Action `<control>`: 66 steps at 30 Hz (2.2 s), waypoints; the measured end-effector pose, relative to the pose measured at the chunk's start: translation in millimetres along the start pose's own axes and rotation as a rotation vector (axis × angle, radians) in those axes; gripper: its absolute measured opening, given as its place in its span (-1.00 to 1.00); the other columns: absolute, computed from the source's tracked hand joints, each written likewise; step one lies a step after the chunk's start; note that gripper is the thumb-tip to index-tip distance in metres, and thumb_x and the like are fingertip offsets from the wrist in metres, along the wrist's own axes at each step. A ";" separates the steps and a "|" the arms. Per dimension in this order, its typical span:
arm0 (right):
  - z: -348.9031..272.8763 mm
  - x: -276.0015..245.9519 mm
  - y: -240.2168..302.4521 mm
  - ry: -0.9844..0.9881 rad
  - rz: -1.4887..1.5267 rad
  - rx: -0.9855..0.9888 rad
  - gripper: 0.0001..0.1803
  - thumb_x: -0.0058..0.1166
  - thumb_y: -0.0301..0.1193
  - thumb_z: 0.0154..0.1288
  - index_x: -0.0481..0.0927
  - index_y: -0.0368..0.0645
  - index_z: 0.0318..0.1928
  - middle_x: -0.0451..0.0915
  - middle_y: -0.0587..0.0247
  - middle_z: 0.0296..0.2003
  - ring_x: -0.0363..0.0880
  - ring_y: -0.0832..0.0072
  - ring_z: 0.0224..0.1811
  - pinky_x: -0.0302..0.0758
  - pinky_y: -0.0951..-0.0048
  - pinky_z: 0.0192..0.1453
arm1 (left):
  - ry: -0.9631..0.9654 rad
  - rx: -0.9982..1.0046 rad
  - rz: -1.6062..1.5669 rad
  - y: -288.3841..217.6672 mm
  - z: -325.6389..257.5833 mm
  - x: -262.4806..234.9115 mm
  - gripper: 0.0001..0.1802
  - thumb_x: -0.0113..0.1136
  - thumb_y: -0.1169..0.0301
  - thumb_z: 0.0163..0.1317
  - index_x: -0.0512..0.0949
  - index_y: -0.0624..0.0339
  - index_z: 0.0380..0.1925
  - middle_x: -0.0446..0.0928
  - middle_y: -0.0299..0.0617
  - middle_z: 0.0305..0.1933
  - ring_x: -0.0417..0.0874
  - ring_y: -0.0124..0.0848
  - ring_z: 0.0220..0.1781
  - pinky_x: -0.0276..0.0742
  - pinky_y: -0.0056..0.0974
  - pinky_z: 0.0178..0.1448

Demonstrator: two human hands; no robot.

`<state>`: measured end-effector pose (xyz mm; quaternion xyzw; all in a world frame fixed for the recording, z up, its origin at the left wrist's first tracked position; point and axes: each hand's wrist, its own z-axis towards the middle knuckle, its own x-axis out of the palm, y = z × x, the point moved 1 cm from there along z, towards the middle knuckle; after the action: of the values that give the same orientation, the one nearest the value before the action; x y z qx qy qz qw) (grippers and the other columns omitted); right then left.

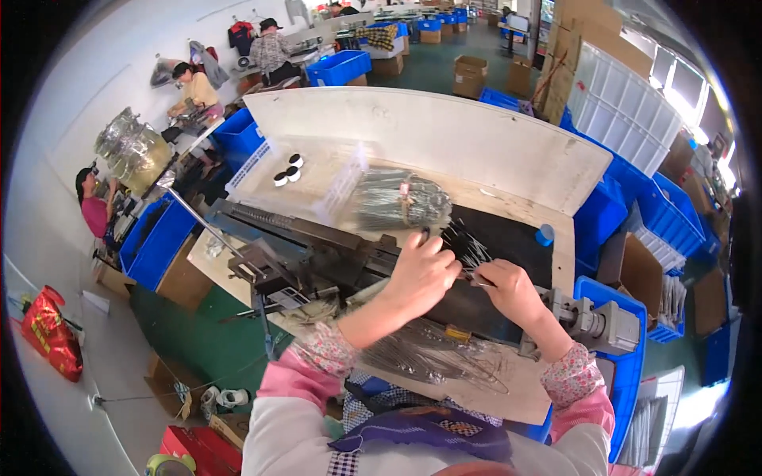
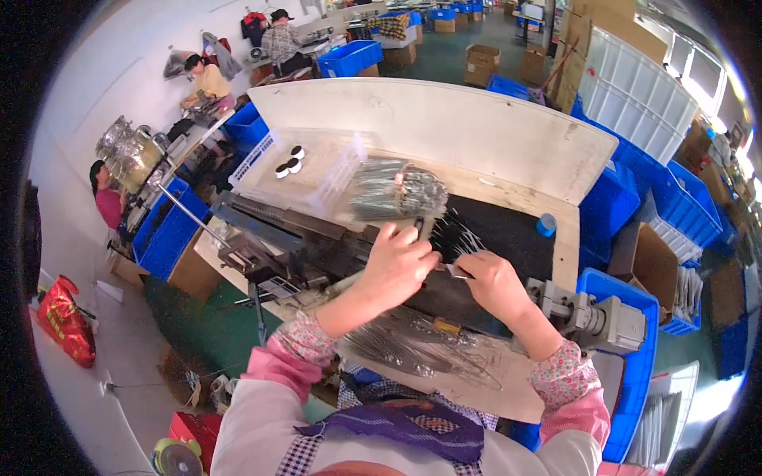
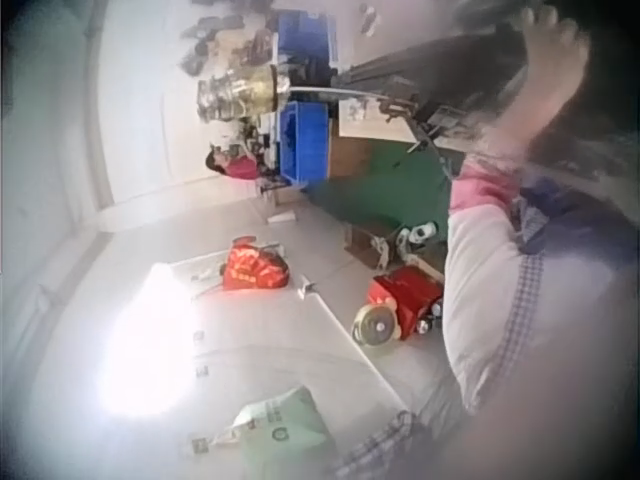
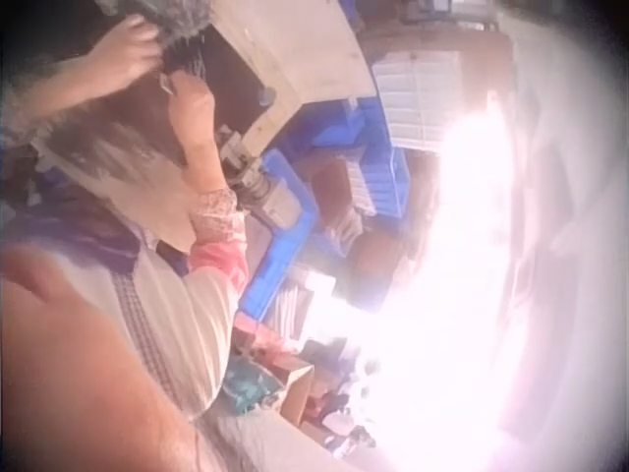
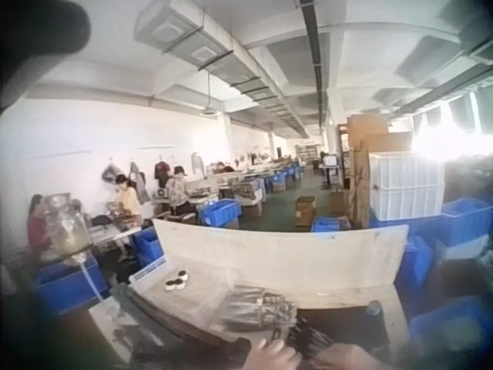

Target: Assembling individual brush components using a manual clamping fixture at a workstation.

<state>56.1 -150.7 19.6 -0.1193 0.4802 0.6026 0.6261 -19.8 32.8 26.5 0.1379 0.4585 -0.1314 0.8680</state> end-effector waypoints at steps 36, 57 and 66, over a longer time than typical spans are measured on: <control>28.2 49.2 -6.8 0.145 0.204 0.111 -0.80 0.01 -0.66 0.01 0.62 -0.29 -0.32 0.61 -0.04 -0.39 0.61 0.03 -0.27 0.54 0.26 -0.17 | 0.202 -0.930 -0.904 -49.0 -100.9 54.2 -0.58 0.24 0.23 0.16 0.38 0.21 -0.08 0.52 -0.09 -0.23 0.57 -0.21 -0.20 0.52 -0.14 -0.09; -87.6 72.2 16.9 0.301 -0.201 0.170 -0.59 0.19 -0.51 -0.03 0.52 -0.12 -0.08 0.42 0.11 -0.18 0.55 0.06 -0.15 0.57 0.16 -0.20 | -0.565 -1.693 -1.419 55.0 -218.6 29.0 -0.66 0.01 0.12 0.41 0.57 0.15 -0.30 0.36 -0.42 -0.62 0.22 -0.59 -0.75 -0.01 -0.43 -0.70; -116.8 91.8 3.9 0.169 -0.491 0.025 -0.71 0.08 -0.50 0.06 0.54 -0.17 -0.14 0.49 0.15 -0.13 0.54 0.16 -0.10 0.62 0.29 -0.18 | -0.704 -1.373 -1.580 -21.8 -137.8 7.6 -0.68 -0.11 0.20 0.49 0.38 0.20 -0.37 0.19 -0.42 -0.62 0.19 -0.61 -0.76 0.05 -0.46 -0.71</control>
<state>-17.9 -176.0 -106.7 -0.2746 0.4950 0.4143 0.7127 -128.1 61.4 -57.0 -0.7502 0.1204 -0.3985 0.5138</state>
